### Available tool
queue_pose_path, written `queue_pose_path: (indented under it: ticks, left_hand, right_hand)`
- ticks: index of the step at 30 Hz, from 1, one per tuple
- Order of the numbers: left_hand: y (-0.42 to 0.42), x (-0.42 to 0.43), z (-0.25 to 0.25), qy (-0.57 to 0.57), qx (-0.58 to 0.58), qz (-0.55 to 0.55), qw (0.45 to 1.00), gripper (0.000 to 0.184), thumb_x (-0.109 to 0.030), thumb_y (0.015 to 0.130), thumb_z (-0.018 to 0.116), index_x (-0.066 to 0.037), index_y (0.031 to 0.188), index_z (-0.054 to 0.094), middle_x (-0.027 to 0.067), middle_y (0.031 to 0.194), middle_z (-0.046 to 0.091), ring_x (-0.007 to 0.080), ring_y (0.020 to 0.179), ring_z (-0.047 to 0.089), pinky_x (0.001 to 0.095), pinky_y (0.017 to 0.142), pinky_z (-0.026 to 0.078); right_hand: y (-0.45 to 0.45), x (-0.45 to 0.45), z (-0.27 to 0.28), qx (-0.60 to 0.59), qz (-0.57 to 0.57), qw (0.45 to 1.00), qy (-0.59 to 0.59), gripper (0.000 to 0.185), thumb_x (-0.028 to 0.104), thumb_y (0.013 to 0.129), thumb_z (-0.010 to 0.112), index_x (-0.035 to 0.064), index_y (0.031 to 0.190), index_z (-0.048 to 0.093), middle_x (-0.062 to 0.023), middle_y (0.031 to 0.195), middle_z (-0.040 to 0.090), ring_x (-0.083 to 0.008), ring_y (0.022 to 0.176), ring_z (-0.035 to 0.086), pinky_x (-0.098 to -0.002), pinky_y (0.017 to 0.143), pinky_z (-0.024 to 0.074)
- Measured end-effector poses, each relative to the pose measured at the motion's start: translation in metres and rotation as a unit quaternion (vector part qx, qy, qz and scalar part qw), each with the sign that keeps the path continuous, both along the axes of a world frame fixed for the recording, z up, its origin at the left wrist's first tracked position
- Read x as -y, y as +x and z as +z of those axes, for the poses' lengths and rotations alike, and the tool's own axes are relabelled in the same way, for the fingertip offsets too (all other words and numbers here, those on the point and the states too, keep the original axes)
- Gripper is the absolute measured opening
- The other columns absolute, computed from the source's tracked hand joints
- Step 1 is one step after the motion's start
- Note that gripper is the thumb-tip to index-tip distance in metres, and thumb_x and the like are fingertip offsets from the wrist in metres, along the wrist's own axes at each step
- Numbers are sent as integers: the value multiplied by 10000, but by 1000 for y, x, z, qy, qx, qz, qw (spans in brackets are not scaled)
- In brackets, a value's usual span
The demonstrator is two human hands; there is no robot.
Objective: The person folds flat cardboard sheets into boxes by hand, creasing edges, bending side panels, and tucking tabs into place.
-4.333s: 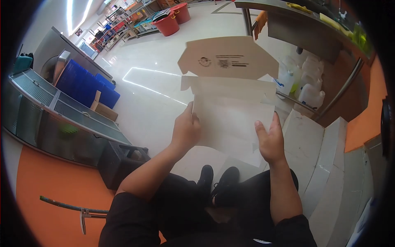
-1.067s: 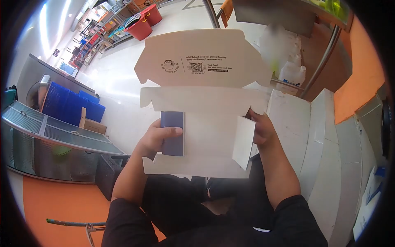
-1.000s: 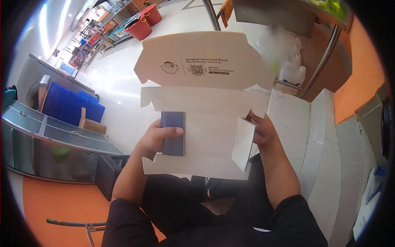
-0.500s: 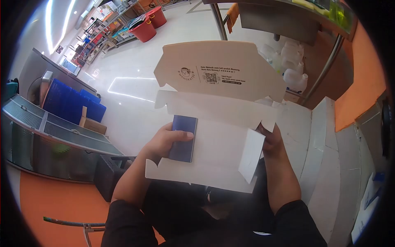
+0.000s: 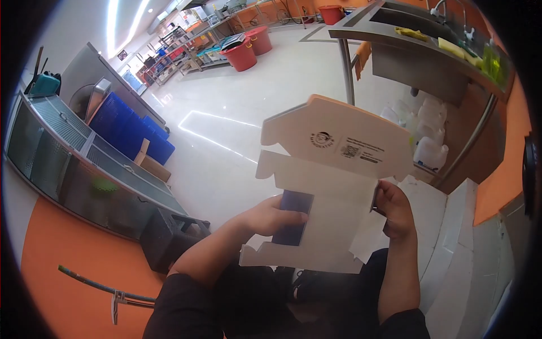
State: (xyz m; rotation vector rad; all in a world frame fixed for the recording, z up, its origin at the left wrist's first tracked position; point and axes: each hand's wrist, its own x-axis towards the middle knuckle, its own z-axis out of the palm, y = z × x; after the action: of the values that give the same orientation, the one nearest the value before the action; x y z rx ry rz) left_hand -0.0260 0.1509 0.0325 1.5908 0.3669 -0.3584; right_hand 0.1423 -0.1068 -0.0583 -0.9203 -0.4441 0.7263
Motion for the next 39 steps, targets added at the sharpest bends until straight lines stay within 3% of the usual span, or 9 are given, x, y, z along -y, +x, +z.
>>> queue_pose_path:
  ticks: [10,14,17,19,22,28,32,33,39]
  left_hand:
    - [1,2,1,32,79,-134,987,466,-163,915,721,-7,1320,553,58,1104,655,147,1021,627,317,893,501]
    - [-4,5,-7,58,198,-31,978,603,-221,951,690,-36,1462,427,96,1253,621,207,1240,545,323,997,462]
    - [13,-8,-16,-156,229,104,955,630,-365,1017,584,-65,1522,358,104,1351,581,271,1306,515,407,1025,471]
    - [15,-2,-7,-406,229,129,875,645,-433,1038,528,-77,1540,333,100,1382,565,287,1296,531,445,1011,488]
    - [18,-8,-19,-334,199,129,912,648,-496,1052,457,-90,1546,351,141,1456,497,280,1314,507,448,993,468]
    - [15,-21,-27,-218,167,-10,961,761,-462,985,628,-38,1543,333,117,1459,495,238,1310,508,412,1003,473]
    - [14,-26,-22,-140,147,-70,977,559,-351,935,736,-8,1353,596,82,1203,692,177,1084,653,346,922,526]
    - [13,-23,-22,-99,138,-20,985,411,-278,934,749,4,1226,685,61,1096,733,158,1007,678,326,893,539]
    - [20,-16,-19,34,69,79,994,371,-263,981,690,19,1223,675,67,1102,725,151,1054,659,322,897,537]
  right_hand:
    - [0,-16,-4,-60,-25,996,-53,310,177,929,745,9,1149,607,-59,979,717,-101,813,664,-242,775,530]
    - [-3,-21,-6,-83,-110,982,-127,239,107,930,731,1,1110,615,-64,958,720,-97,796,656,-232,760,528]
    - [-2,-23,-4,-68,-145,975,-152,189,75,934,715,-10,1078,625,-75,939,723,-111,789,655,-238,761,530]
    - [0,-24,-8,-47,-157,972,-170,157,61,940,702,-12,1062,634,-81,933,727,-115,788,655,-241,757,530]
    - [-1,-22,-8,-25,-180,964,-192,137,52,944,691,-19,1050,640,-89,935,730,-114,787,655,-244,748,529]
    - [-4,-20,-1,6,-153,969,-196,160,58,938,698,-38,1053,640,-99,930,736,-114,796,663,-243,731,526]
    - [-6,-18,0,32,-113,972,-201,191,68,930,711,-47,1063,637,-105,930,741,-115,808,673,-239,722,531]
    - [-7,-18,3,28,-106,974,-197,194,68,928,714,-47,1064,636,-104,931,741,-114,807,675,-237,719,532]
    - [-14,-20,20,-2,-68,982,-177,209,75,916,732,-36,1066,638,-91,921,744,-113,777,685,-236,702,535]
